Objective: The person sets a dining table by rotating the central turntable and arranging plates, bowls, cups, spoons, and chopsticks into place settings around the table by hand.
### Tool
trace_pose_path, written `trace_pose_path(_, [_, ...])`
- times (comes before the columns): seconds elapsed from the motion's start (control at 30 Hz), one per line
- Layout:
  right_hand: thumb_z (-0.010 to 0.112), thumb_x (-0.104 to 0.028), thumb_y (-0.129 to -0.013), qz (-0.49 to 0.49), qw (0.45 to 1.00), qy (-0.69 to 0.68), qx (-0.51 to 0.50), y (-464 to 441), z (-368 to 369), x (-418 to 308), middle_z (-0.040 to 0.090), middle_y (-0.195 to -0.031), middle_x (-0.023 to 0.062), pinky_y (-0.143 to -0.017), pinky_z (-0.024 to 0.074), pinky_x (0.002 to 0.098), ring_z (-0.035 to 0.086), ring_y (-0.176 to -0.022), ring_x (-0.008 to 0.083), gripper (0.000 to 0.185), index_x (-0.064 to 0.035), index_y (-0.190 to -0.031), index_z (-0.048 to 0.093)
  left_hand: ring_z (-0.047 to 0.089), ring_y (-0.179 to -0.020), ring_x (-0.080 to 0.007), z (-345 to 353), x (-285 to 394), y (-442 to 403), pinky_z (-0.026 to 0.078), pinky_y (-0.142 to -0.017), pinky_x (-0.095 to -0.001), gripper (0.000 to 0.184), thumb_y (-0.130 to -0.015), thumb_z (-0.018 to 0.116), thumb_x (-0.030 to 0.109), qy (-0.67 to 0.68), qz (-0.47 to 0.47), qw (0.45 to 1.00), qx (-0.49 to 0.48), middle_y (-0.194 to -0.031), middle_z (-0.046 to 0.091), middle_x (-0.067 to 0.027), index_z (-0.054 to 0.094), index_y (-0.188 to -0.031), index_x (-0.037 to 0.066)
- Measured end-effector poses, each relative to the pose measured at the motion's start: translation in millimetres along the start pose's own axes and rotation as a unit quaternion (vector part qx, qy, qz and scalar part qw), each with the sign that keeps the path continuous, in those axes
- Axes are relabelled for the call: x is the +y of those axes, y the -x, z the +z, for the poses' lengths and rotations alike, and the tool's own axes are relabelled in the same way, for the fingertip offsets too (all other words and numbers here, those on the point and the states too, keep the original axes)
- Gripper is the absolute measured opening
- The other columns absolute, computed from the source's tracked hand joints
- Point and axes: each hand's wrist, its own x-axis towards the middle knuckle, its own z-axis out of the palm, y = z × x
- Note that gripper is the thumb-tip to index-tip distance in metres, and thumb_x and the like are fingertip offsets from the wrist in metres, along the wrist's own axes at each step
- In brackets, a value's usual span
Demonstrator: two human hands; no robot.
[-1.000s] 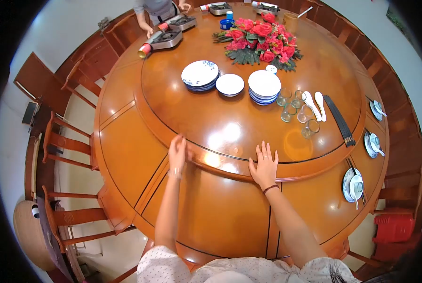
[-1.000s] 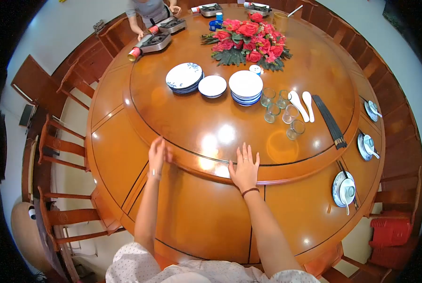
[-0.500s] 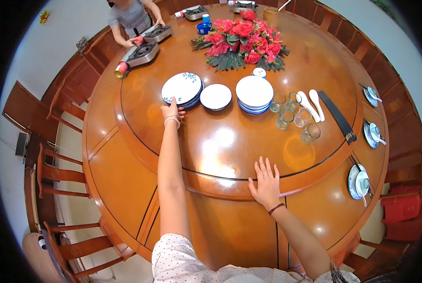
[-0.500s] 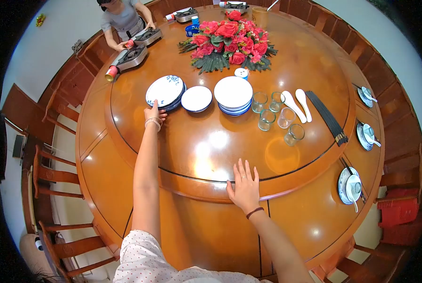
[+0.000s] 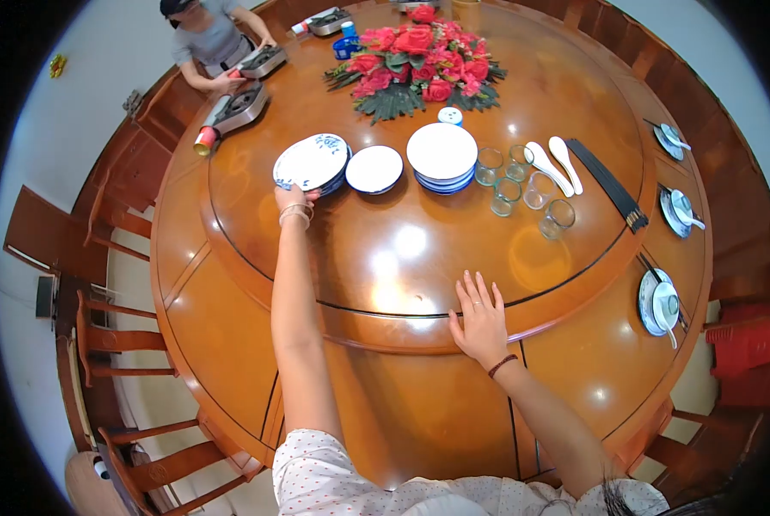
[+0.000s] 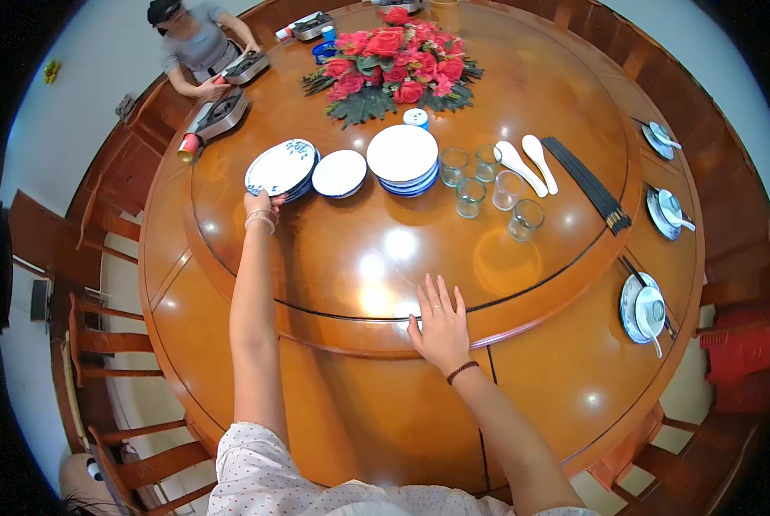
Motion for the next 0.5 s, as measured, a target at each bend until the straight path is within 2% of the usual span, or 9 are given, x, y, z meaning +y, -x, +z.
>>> trace_pose_path(0.07, [0.050, -0.023, -0.079, 0.005, 1.000, -0.003, 0.004, -0.2, -0.1, -0.2, 0.041, -0.129, 0.0164, -0.101, 0.0233, 0.0480, 0.034, -0.124, 0.0297, 0.043, 0.0009, -0.114, 0.050, 0.055, -0.039, -0.0180, -6.8, -0.9, 13.3, 0.033, -0.026, -0.0250, 0.025, -0.091, 0.036, 0.015, 0.030, 0.064, 0.997, -0.020, -0.063, 0.060, -0.0187, 0.027, -0.112, 0.004])
trace_pose_path(0.2, [0.050, -0.025, -0.079, 0.005, 1.000, -0.006, 0.012, 3.7, 1.3, 3.2, 0.043, -0.128, 0.0159, -0.102, 0.0230, 0.0474, 0.035, -0.123, 0.0291, 0.043, 0.0001, -0.114, 0.051, 0.058, -0.049, -0.0181, -43.9, -16.2, 96.9, 0.040, -0.033, -0.0238, 0.026, -0.093, 0.038, 0.019, 0.106, 0.132, 0.985, 0.022, -0.073, 0.059, -0.0188, 0.029, -0.113, 0.004])
trace_pose_path(0.23, [0.050, -0.026, -0.079, 0.004, 1.000, -0.010, 0.010, 4.5, 2.3, 5.4, 0.042, -0.128, 0.0155, -0.102, 0.0229, 0.0472, 0.034, -0.123, 0.0291, 0.044, -0.0005, -0.114, 0.050, 0.055, -0.049, -0.0159, -56.9, -22.1, 133.5, 0.039, -0.036, -0.0234, 0.024, -0.093, 0.041, 0.020, 0.095, 0.127, 0.986, 0.045, -0.076, 0.058, -0.0154, 0.035, -0.110, 0.003])
trace_pose_path(0.3, [0.050, -0.026, -0.079, 0.030, 0.999, -0.012, 0.012, 9.7, 5.7, 5.1, 0.042, -0.129, 0.0151, -0.102, 0.0228, 0.0469, 0.034, -0.123, 0.0290, 0.044, -0.0010, -0.115, 0.050, 0.041, -0.044, -0.0100, -87.5, -42.2, 215.3, 0.031, -0.036, -0.0223, 0.024, -0.091, 0.044, 0.019, 0.169, 0.144, 0.974, -0.037, -0.071, 0.053, -0.0076, 0.040, -0.109, 0.004])
trace_pose_path(0.37, [0.053, -0.025, -0.078, 0.018, 0.998, -0.047, 0.025, 11.5, 5.7, 6.1, 0.047, -0.124, 0.0118, -0.101, 0.0233, 0.0464, 0.038, -0.120, 0.0256, 0.039, -0.0037, -0.110, 0.055, 0.039, -0.043, -0.0089, -105.0, -49.4, 313.9, 0.029, -0.035, -0.0215, 0.031, -0.091, 0.046, 0.019, 0.123, 0.088, 0.988, -0.002, -0.070, 0.051, -0.0068, 0.038, -0.116, 0.003])
trace_pose_path(0.4, [0.053, -0.025, -0.078, 0.025, 0.998, -0.041, 0.030, 13.2, 5.4, 7.4, 0.047, -0.124, 0.0118, -0.101, 0.0233, 0.0464, 0.038, -0.120, 0.0256, 0.039, -0.0037, -0.110, 0.055, 0.041, -0.050, -0.0081, -127.2, -91.1, 335.5, 0.032, -0.039, -0.0206, 0.038, -0.090, 0.043, 0.013, 0.176, 0.067, 0.982, 0.009, -0.086, 0.055, -0.0077, 0.034, -0.126, 0.004])
trace_pose_path(0.43, [0.053, -0.024, -0.078, -0.013, 0.995, -0.080, 0.050, 14.8, 5.0, 7.9, 0.053, -0.115, 0.0112, -0.097, 0.0294, 0.0432, 0.045, -0.112, 0.0253, 0.034, -0.0036, -0.105, 0.058, 0.042, -0.054, -0.0079, -131.8, -77.9, 391.9, 0.032, -0.040, -0.0199, 0.040, -0.090, 0.043, 0.012, 0.117, 0.006, 0.993, -0.015, -0.093, 0.054, -0.0091, 0.033, -0.128, 0.003])
trace_pose_path(0.47, [0.054, -0.023, -0.079, -0.054, 0.989, -0.117, 0.071, 16.4, -1.3, 10.2, 0.059, -0.105, 0.0106, -0.092, 0.0355, 0.0401, 0.051, -0.104, 0.0250, 0.030, -0.0034, -0.100, 0.061, 0.042, -0.052, -0.0085, -132.6, -80.3, 433.7, 0.032, -0.039, -0.0196, 0.042, -0.090, 0.044, 0.012, 0.134, -0.023, 0.991, 0.005, -0.097, 0.054, -0.0109, 0.031, -0.130, 0.004])
trace_pose_path(0.5, [0.054, -0.023, -0.079, -0.055, 0.989, -0.113, 0.079, 16.3, -12.6, 13.7, 0.059, -0.105, 0.0106, -0.092, 0.0355, 0.0401, 0.051, -0.104, 0.0250, 0.030, -0.0034, -0.100, 0.061, 0.041, -0.047, -0.0095, -139.0, -85.1, 469.3, 0.032, -0.036, -0.0205, 0.047, -0.090, 0.045, 0.014, 0.132, -0.035, 0.990, -0.021, -0.097, 0.054, -0.0127, 0.027, -0.133, 0.005])
